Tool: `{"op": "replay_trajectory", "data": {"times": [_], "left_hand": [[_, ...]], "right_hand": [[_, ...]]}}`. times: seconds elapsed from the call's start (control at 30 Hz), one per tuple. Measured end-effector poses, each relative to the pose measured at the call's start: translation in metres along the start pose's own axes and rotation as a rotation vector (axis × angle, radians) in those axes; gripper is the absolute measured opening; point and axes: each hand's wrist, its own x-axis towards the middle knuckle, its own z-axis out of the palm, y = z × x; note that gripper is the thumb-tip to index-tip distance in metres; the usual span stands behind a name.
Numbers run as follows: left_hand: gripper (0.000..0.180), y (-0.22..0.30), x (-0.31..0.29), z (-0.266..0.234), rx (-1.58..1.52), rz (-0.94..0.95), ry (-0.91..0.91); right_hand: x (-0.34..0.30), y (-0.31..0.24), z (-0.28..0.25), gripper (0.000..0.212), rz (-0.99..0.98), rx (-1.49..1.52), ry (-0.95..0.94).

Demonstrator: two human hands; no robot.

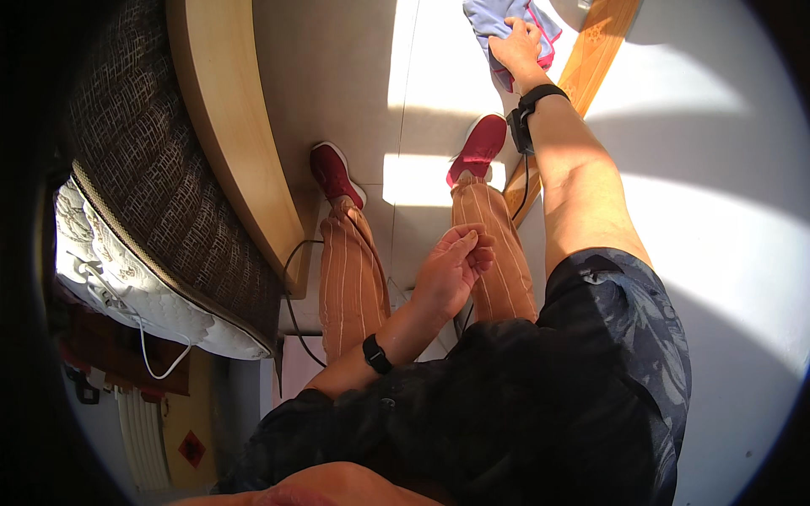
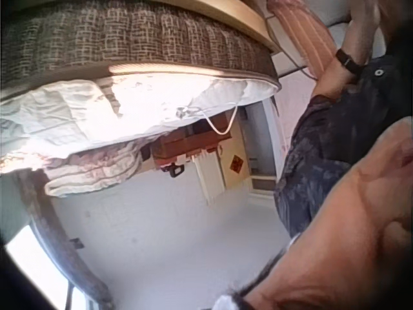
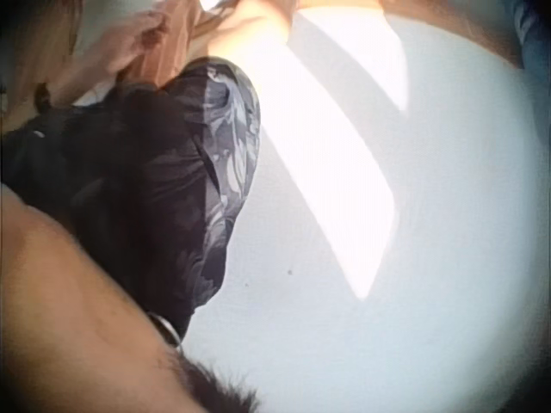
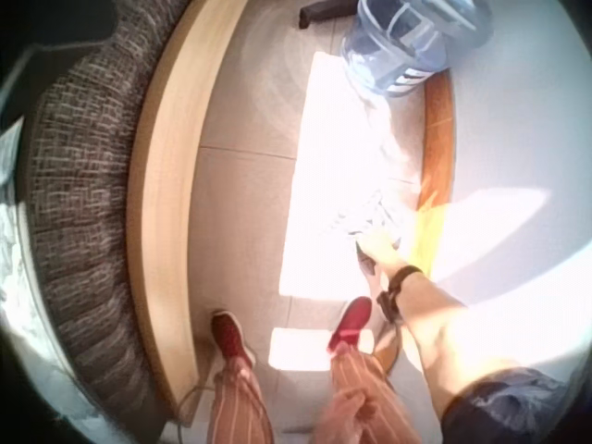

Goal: The person wipes the tiled floor with a cloth, moving around furniture and a mattress. They repeatedly rub the floor surface in different areas, occasionally adjusting the cloth.

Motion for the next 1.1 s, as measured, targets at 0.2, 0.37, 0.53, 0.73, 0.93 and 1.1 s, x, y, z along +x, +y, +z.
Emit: {"op": "replay_trajectory", "data": {"times": [0.2,0.37,0.53,0.73,0.93,1.1], "left_hand": [[0.019,-0.015,0.017,-0.042,-0.044,0.008,-0.126],[0.016,-0.027,0.013,-0.074,-0.107,-0.061,0.021],[0.017,-0.014,-0.001,-0.075,-0.154,0.074,-0.158],[0.019,0.011,-0.013,-0.078,0.005,0.045,-0.163],[0.019,0.005,-0.018,-0.096,0.072,0.002,-0.052],[0.019,-0.008,-0.015,-0.103,0.204,0.053,-0.078]], "right_hand": [[-0.024,-0.057,0.045,0.068,0.003,0.092,0.225],[-0.079,-0.210,0.133,0.045,-0.632,-0.055,0.177],[-0.174,-0.202,0.204,0.047,-0.984,-0.370,-0.237],[-0.146,-0.059,0.139,0.035,-0.770,-0.455,-0.117],[-0.130,-0.051,0.116,0.042,-0.389,-0.106,0.243],[-0.134,-0.093,0.139,0.036,-0.661,-0.306,0.021]]}}
